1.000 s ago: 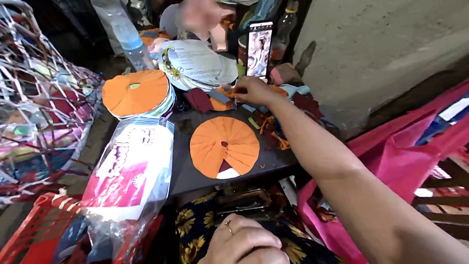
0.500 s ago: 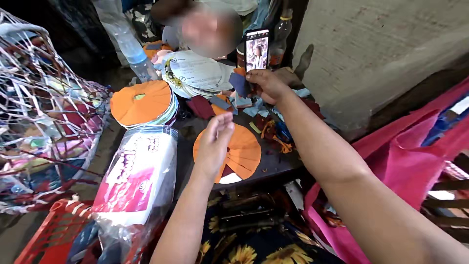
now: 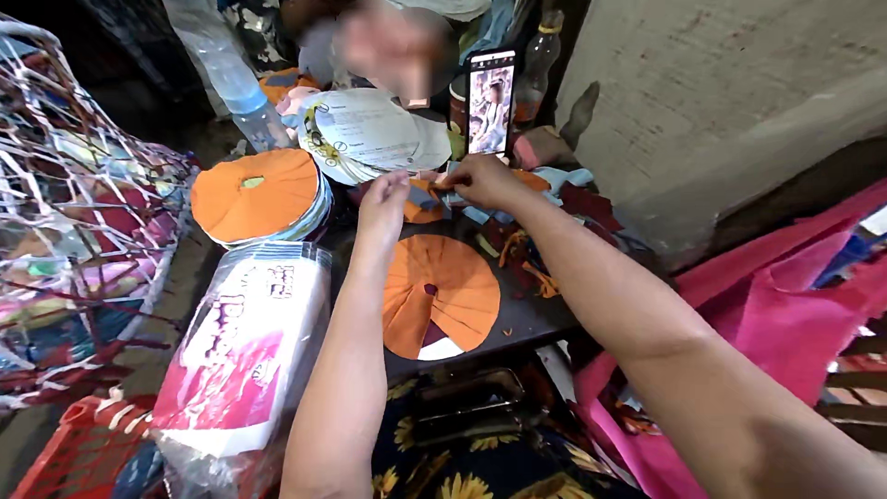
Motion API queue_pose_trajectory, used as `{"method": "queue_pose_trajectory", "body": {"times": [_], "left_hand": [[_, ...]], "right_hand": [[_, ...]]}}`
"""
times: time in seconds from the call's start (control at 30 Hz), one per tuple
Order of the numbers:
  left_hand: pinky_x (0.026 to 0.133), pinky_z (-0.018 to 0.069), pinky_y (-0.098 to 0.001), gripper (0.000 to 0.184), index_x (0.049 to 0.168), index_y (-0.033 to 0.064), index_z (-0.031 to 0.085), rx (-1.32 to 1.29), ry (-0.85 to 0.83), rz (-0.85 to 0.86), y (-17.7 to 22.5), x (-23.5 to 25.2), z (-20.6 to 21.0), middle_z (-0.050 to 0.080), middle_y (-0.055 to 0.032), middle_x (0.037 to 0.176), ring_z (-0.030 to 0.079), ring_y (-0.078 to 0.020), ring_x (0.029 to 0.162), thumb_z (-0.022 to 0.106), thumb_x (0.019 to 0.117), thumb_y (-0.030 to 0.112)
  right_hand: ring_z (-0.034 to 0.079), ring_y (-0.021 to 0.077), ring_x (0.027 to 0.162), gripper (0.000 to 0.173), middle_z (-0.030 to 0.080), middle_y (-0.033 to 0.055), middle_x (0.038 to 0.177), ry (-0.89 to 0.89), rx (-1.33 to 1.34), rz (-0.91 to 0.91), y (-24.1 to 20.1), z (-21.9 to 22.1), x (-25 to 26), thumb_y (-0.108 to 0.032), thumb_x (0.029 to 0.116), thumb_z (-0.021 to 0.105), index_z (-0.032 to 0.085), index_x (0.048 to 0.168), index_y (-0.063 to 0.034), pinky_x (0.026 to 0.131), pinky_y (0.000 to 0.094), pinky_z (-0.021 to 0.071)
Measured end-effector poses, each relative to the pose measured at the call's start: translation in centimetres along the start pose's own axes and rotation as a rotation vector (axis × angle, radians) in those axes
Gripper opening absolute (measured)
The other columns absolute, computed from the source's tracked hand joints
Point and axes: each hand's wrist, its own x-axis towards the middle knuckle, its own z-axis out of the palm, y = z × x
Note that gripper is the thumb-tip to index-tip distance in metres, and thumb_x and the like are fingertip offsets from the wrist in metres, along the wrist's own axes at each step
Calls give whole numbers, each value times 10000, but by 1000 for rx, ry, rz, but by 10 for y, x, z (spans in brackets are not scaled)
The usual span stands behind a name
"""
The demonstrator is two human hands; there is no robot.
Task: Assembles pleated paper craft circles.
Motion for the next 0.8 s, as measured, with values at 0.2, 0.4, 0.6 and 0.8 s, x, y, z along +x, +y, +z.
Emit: {"method": "queue_pose_trajectory", "body": {"times": [0.2,0.4,0.6,0.8], "left_hand": [[954,494,-350,340,1345,11,570,-12,-21,9,-1,-6,-3,588,-155,1331,605,-176,1138,421,1099,191],[908,508,-318,336,1329,20,580,-77,-6,-17,0,-6,-8,611,-116,1278,622,-145,1085,419,1099,204],[947,506,-324,324,1330,31,580,-135,-37,-29,-1,-6,-3,602,-112,1305,618,-153,1129,432,1092,195],[1045,475,-339,414,1394,30,532,-283,-152,-42,-3,-6,1,589,-109,1369,582,-172,1245,402,1111,304]], "right_hand": [[620,414,1160,309,661,246,1185,4,8,41,-7,2,-3,-247,982,684,724,1160,3,1000,608,467],[630,431,1168,356,673,281,1201,98,49,146,-12,-5,-6,-217,1075,495,691,1215,44,1024,625,439],[648,169,1030,298,677,162,1170,402,401,197,-4,-22,-7,-177,1045,544,661,1218,36,939,344,513],[671,55,769,143,669,-38,868,108,917,67,-35,-34,-27,-116,1063,490,622,1027,-75,752,272,595]]}}
